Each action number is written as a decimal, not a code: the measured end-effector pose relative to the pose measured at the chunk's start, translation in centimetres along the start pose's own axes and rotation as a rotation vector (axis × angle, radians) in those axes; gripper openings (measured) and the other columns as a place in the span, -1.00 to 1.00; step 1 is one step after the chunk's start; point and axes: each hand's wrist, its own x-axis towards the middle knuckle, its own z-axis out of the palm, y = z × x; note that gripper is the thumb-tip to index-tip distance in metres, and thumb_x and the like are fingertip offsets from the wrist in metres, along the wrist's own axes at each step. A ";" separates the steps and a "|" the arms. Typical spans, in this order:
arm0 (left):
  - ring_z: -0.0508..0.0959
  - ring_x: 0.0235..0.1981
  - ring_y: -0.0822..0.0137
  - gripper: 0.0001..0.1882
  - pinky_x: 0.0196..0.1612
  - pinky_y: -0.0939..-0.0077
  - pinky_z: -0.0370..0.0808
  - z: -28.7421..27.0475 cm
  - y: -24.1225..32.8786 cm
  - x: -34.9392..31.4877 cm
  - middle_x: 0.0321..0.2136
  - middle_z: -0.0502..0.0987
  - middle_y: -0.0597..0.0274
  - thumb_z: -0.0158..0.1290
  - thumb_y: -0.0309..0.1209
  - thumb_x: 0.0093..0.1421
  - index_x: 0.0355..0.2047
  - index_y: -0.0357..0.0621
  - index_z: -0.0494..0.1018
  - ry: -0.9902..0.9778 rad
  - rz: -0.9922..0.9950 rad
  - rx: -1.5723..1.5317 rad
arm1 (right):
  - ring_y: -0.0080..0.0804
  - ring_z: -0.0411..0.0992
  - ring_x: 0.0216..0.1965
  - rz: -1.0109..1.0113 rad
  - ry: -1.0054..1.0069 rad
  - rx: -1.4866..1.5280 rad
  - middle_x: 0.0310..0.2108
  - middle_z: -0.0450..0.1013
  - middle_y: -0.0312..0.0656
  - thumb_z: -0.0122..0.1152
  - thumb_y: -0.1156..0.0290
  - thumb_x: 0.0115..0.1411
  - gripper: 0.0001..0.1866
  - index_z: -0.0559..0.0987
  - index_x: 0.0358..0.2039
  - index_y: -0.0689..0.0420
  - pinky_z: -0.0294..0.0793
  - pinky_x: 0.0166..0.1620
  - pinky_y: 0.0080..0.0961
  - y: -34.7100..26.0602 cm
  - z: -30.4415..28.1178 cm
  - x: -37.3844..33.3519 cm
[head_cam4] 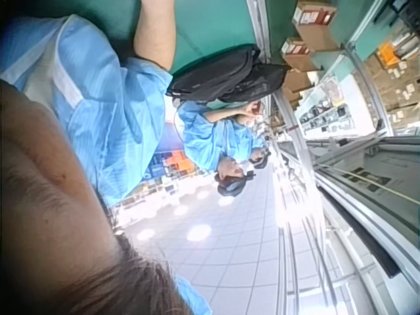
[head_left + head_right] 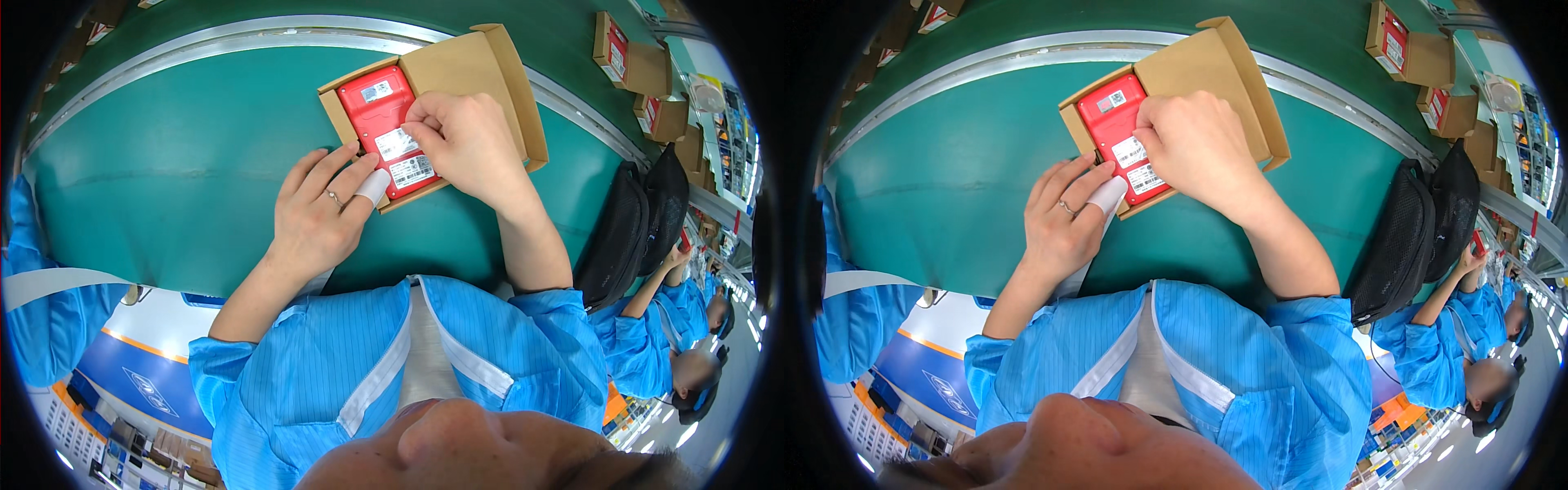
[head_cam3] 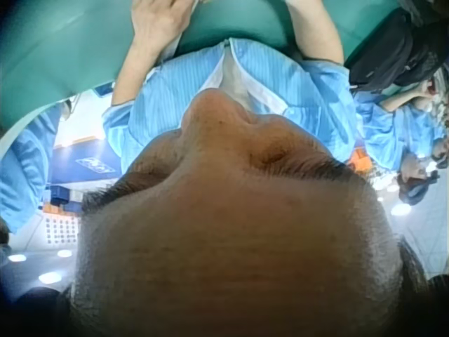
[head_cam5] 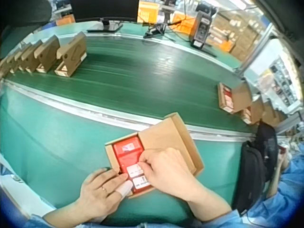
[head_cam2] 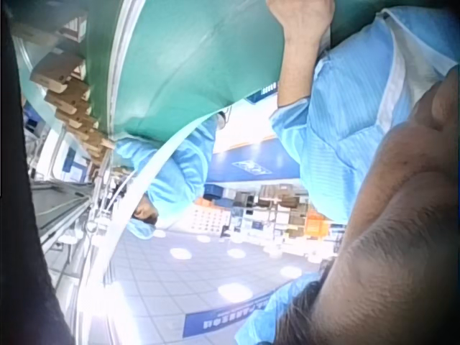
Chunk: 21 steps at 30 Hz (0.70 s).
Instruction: The person peels labels from a strip and sticks them onto electronic devices inside open cardboard boxes by hand, then slides the boxes along a conveyor belt.
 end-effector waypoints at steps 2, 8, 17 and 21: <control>0.49 -0.09 0.22 -0.80 -0.11 0.27 0.42 0.1 0.0 -0.2 -0.14 0.52 0.28 0.14 -0.44 -0.07 -0.36 -0.08 0.48 -0.003 0.009 0.024 | -0.22 0.47 -0.59 -0.015 0.027 -0.075 -0.61 0.50 -0.12 0.19 0.45 0.03 -0.91 0.55 -0.51 0.20 0.43 -0.49 -0.38 0.0 0.3 -0.2; 0.42 -0.06 0.27 -0.83 -0.06 0.23 0.32 -0.4 -0.3 0.5 -0.04 0.48 0.37 0.12 -0.42 -0.05 -0.39 -0.04 0.45 -0.117 0.026 0.045 | -0.18 0.49 -0.53 -0.124 0.117 -0.365 -0.55 0.43 -0.11 0.17 0.41 -0.03 -0.88 0.49 -0.45 0.16 0.46 -0.54 -0.31 0.0 1.1 -1.3; 0.44 -0.12 0.21 -0.73 -0.09 0.21 0.34 -0.3 0.0 0.5 -0.08 0.50 0.32 0.13 -0.46 -0.07 -0.28 -0.09 0.47 -0.008 0.043 0.020 | -0.49 0.43 -0.56 -0.452 0.125 -0.569 -0.45 0.26 -0.28 0.13 0.42 -0.07 -0.83 0.41 -0.41 0.10 0.43 -0.59 -0.57 0.2 2.2 -7.4; 0.46 -0.11 0.18 -0.73 -0.09 0.19 0.36 -1.9 -1.8 -0.1 -0.12 0.52 0.29 0.12 -0.50 -0.06 -0.27 -0.11 0.49 0.144 0.022 -0.013 | -0.39 0.44 -0.55 -0.434 0.253 -0.651 -0.40 0.30 -0.26 0.13 0.43 -0.06 -0.84 0.42 -0.41 0.08 0.44 -0.58 -0.51 2.3 -0.8 -5.3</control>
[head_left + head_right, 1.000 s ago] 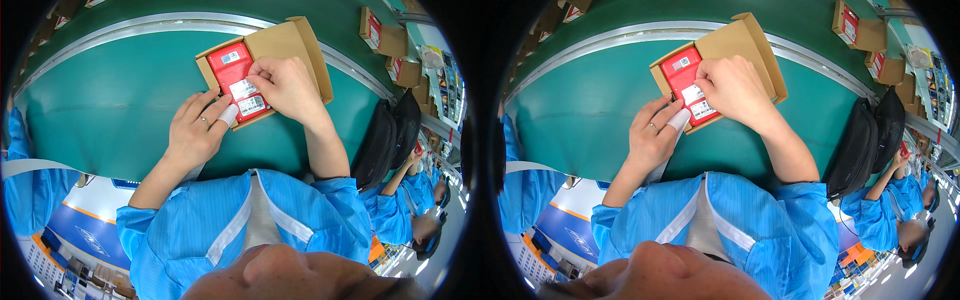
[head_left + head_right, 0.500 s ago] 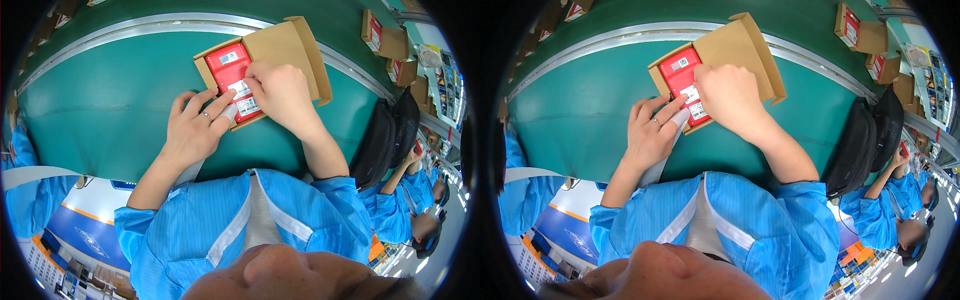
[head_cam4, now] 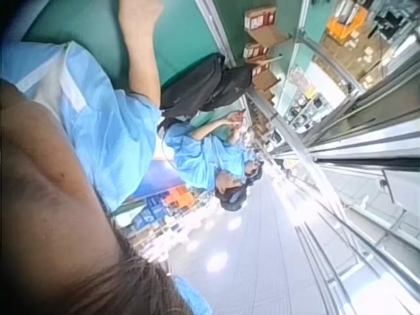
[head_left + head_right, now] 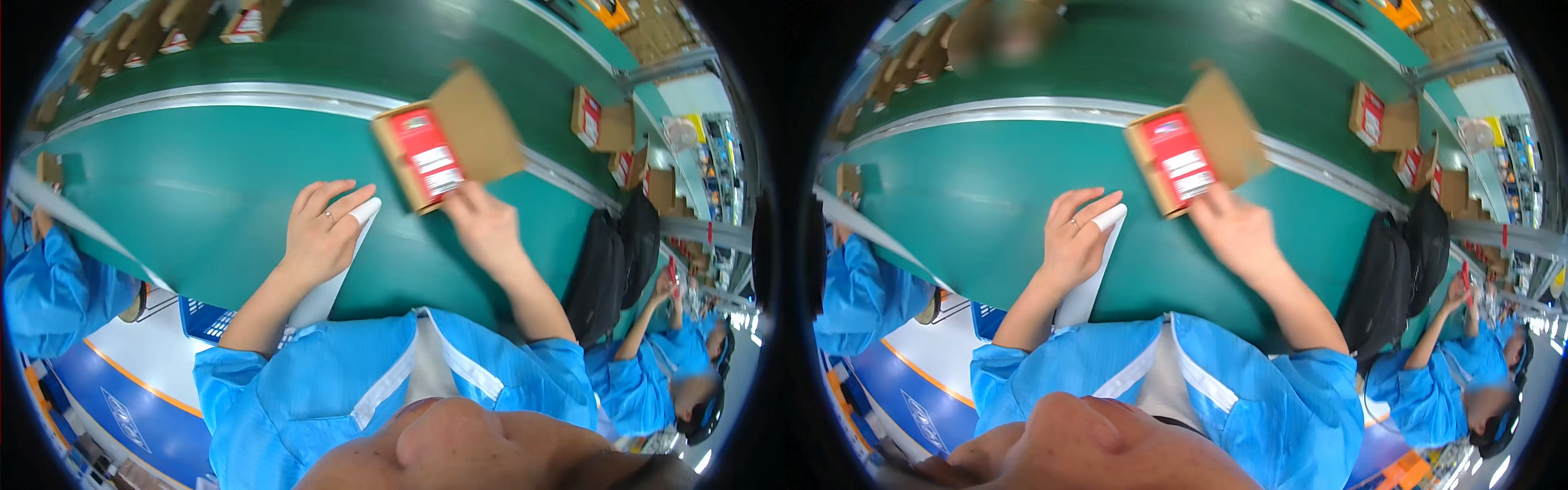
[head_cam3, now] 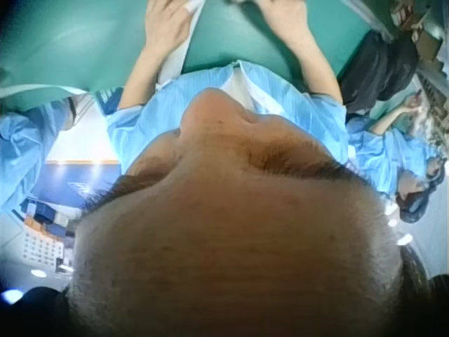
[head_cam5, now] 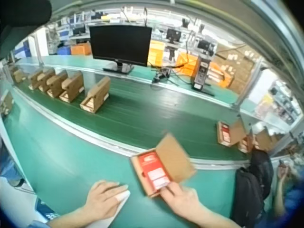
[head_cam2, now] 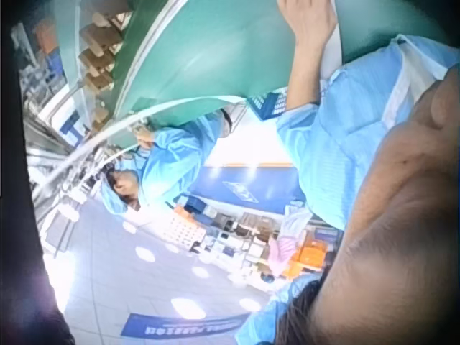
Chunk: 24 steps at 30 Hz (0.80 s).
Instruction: The person peels labels from a strip and sticks them onto electronic devices inside open cardboard boxes by hand, then slides the boxes along a conveyor belt.
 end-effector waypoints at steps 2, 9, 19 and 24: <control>0.48 -0.14 0.14 -0.75 -0.13 0.25 0.40 -1.5 -1.5 -0.6 -0.15 0.54 0.25 0.10 -0.57 -0.01 -0.26 -0.17 0.50 0.083 -0.089 -0.032 | -0.30 0.45 -0.53 0.138 0.060 -0.100 -0.38 0.32 -0.21 0.12 0.47 -0.06 -0.81 0.43 -0.36 0.09 0.46 -0.56 -0.45 3.3 -0.4 1.1; 0.51 -0.37 0.07 -0.95 -0.35 0.32 0.45 -0.9 -5.1 -3.6 -0.48 0.51 0.04 0.07 -0.55 0.05 -0.44 -0.26 0.49 0.277 -0.570 -0.421 | -0.28 0.43 -0.33 -0.216 0.260 -0.077 -0.32 0.35 -0.11 0.10 0.51 -0.13 -0.78 0.46 -0.37 0.19 0.50 -0.34 -0.44 -1.5 -0.4 12.1; 0.52 -0.37 0.14 -0.87 -0.35 0.29 0.48 -0.3 -5.5 -2.9 -0.54 0.49 0.10 0.08 -0.44 0.08 -0.56 -0.20 0.43 0.148 -0.424 -0.248 | -0.19 0.39 -0.10 -0.355 0.463 -0.143 -0.23 0.42 0.01 -0.11 0.45 0.14 -0.70 0.45 -0.16 0.31 0.40 -0.08 -0.35 -5.9 15.8 34.0; 0.52 -0.38 0.16 -0.77 -0.39 0.30 0.47 -0.6 -5.2 -3.1 -0.58 0.48 0.12 0.09 -0.45 0.09 -0.65 -0.20 0.34 0.157 -0.388 -0.224 | -0.28 0.40 -0.35 -0.357 0.281 -0.203 -0.43 0.39 -0.20 -0.03 0.46 0.11 -0.83 0.47 -0.30 0.21 0.42 -0.30 -0.38 -3.0 14.9 31.6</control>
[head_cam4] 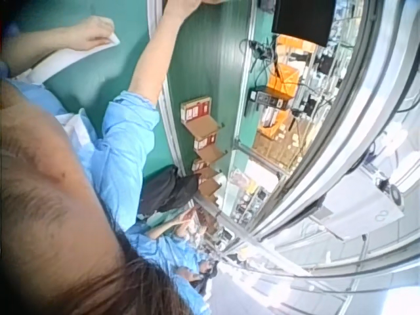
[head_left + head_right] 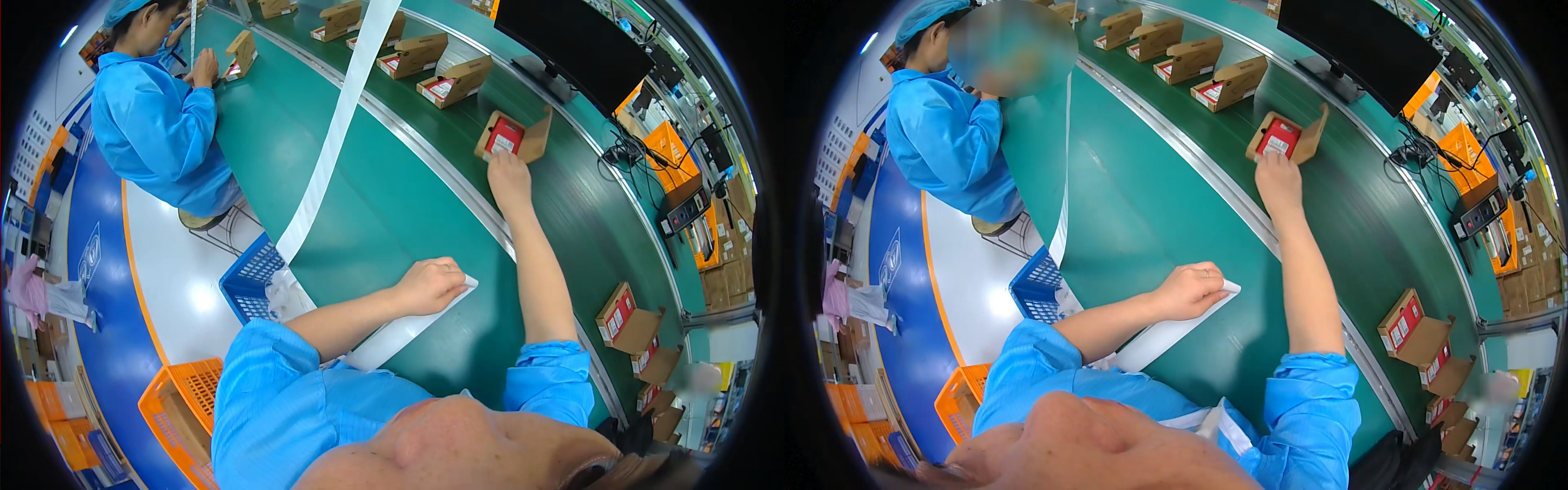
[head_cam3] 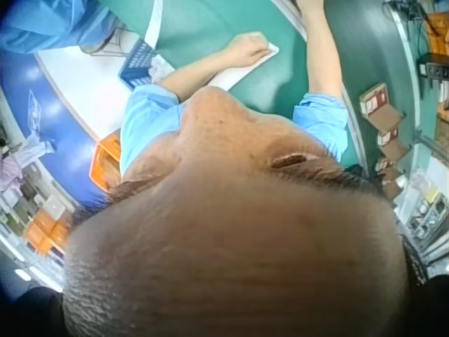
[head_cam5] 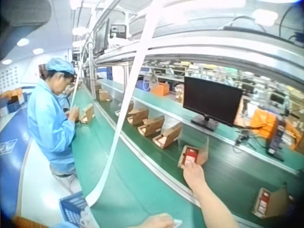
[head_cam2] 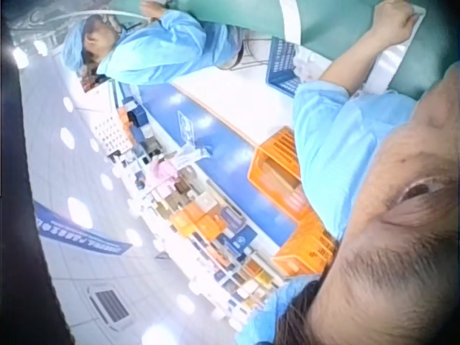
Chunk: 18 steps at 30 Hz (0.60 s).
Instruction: The person peels labels from a strip and sticks them onto electronic devices inside open cardboard boxes by hand, then slides the boxes along a conveyor belt.
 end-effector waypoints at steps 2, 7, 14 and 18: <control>0.53 -0.38 0.16 -0.78 -0.39 0.30 0.47 -0.2 0.0 0.3 -0.57 0.48 0.12 0.09 -0.44 0.08 -0.65 -0.20 0.34 -0.005 0.015 0.034 | -0.26 0.40 -0.36 -0.018 -0.046 0.038 -0.46 0.38 -0.20 0.00 0.46 0.08 -0.87 0.47 -0.36 0.17 0.41 -0.31 -0.36 1.4 -2.3 -2.1; 0.52 -0.37 0.16 -0.88 -0.37 0.28 0.47 -0.3 -0.5 -0.2 -0.56 0.49 0.13 0.09 -0.44 0.07 -0.56 -0.18 0.43 -0.007 -0.027 -0.017 | -0.20 0.37 -0.39 -0.022 -0.039 0.302 -0.47 0.33 -0.16 0.06 0.50 -0.07 -0.89 0.42 -0.45 0.14 0.36 -0.36 -0.31 0.3 -13.0 -11.2; 0.54 -0.44 0.19 -0.88 -0.36 0.36 0.48 0.3 -2.1 -0.2 -0.48 0.54 0.08 0.09 -0.43 0.11 -0.36 -0.20 0.53 -0.072 -0.266 -0.199 | -0.38 0.39 -0.41 -0.007 -0.200 0.327 -0.43 0.36 -0.21 0.11 0.47 -0.16 -0.78 0.50 -0.40 0.18 0.43 -0.41 -0.49 -7.7 -23.4 -23.4; 0.54 -0.23 0.30 -0.86 -0.17 0.43 0.46 -0.9 1.2 0.2 -0.27 0.58 0.12 0.11 -0.50 0.10 -0.31 -0.21 0.56 -0.214 -0.390 -0.456 | -0.26 0.43 -0.32 0.212 -0.080 0.613 -0.33 0.36 -0.11 0.17 0.47 -0.05 -0.64 0.47 -0.17 0.26 0.50 -0.35 -0.43 -9.4 -24.5 -21.7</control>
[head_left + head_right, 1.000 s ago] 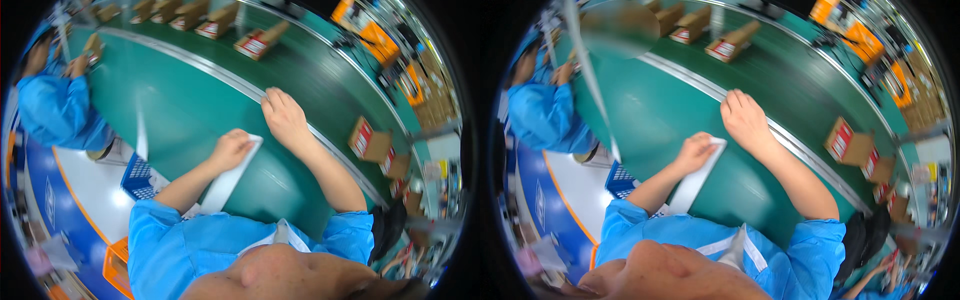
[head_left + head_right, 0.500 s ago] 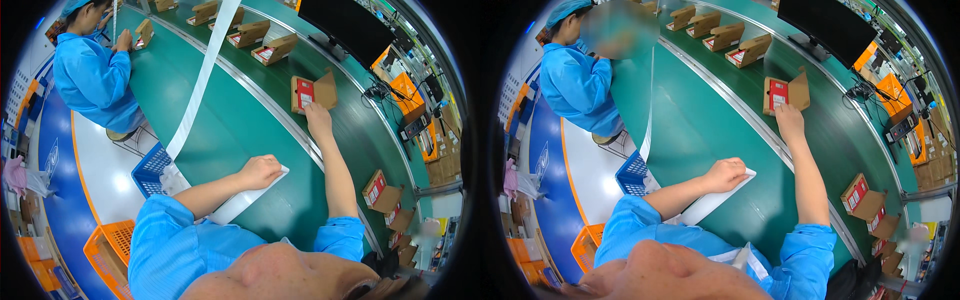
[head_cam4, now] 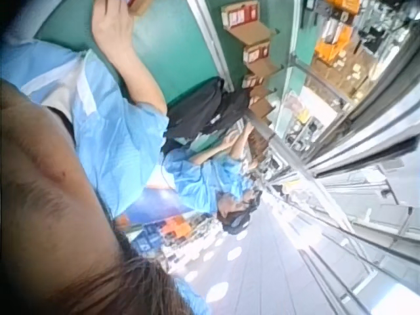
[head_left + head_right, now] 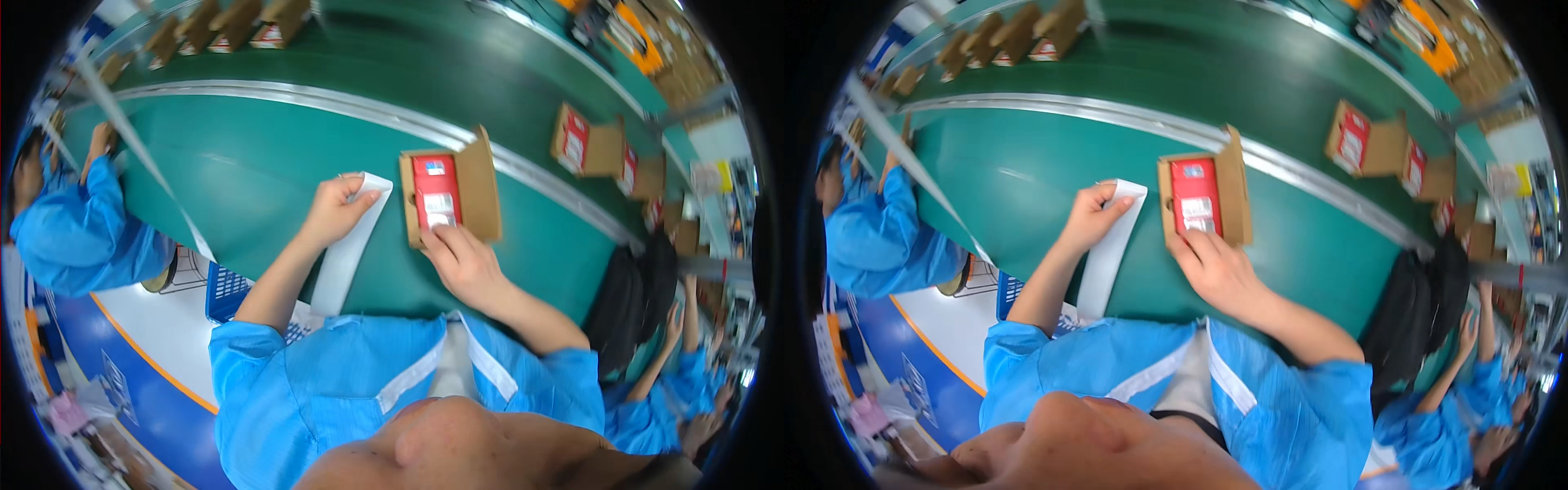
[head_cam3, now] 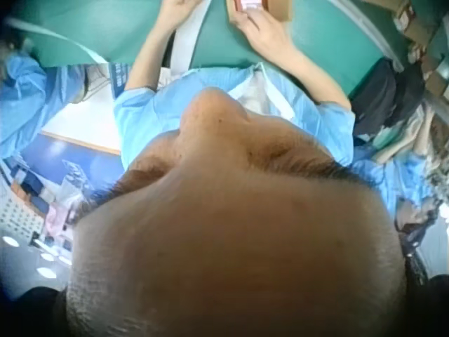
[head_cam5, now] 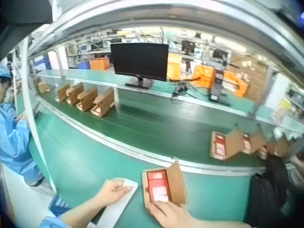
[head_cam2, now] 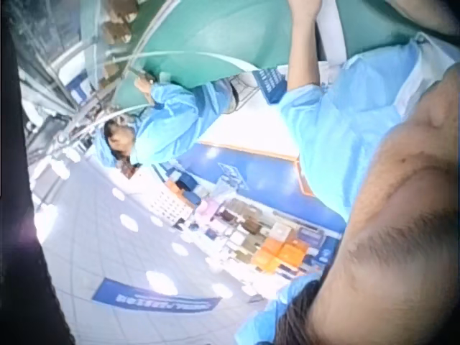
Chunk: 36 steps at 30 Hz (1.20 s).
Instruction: The person peels labels from a strip and sticks them onto electronic devices inside open cardboard boxes by hand, then slides the boxes along a conveyor belt.
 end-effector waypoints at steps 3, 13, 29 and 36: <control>0.50 -0.11 0.21 -0.90 -0.07 0.37 0.40 0.9 3.1 -0.8 -0.20 0.57 0.14 0.15 -0.51 0.03 -0.40 -0.18 0.58 -0.077 0.135 0.149 | -0.18 0.45 -0.34 0.120 0.228 0.261 -0.30 0.39 -0.10 0.26 0.44 -0.01 -0.65 0.49 -0.18 0.25 0.48 -0.34 -0.38 -0.9 0.7 2.7; 0.55 -0.30 0.20 -0.86 -0.15 0.35 0.41 2.4 4.4 -2.2 -0.38 0.57 0.19 0.28 -0.52 -0.16 -0.53 -0.24 0.57 -0.020 0.464 0.050 | -0.54 0.40 -0.51 0.387 0.138 0.762 -0.43 0.42 -0.24 0.30 0.58 -0.01 -0.81 0.56 -0.33 0.25 0.38 -0.49 -0.64 0.1 1.1 2.2; 0.53 -0.53 0.30 -0.83 -0.53 0.55 0.42 2.3 3.4 -1.0 -0.49 0.54 0.14 0.31 -0.59 -0.20 -0.57 -0.30 0.52 0.043 0.630 0.089 | -0.62 0.32 -0.59 0.414 0.325 0.952 -0.48 0.41 -0.25 0.24 0.68 -0.01 -0.90 0.57 -0.43 0.27 0.28 -0.56 -0.68 0.6 2.2 2.4; 0.52 -0.58 0.31 -0.79 -0.58 0.55 0.40 2.2 3.1 -0.8 -0.51 0.54 0.15 0.34 -0.54 -0.23 -0.62 -0.28 0.49 0.086 0.658 0.065 | -0.60 0.37 -0.57 0.435 0.322 0.934 -0.46 0.42 -0.23 0.24 0.68 -0.02 -0.89 0.56 -0.43 0.27 0.32 -0.55 -0.68 0.2 1.7 2.9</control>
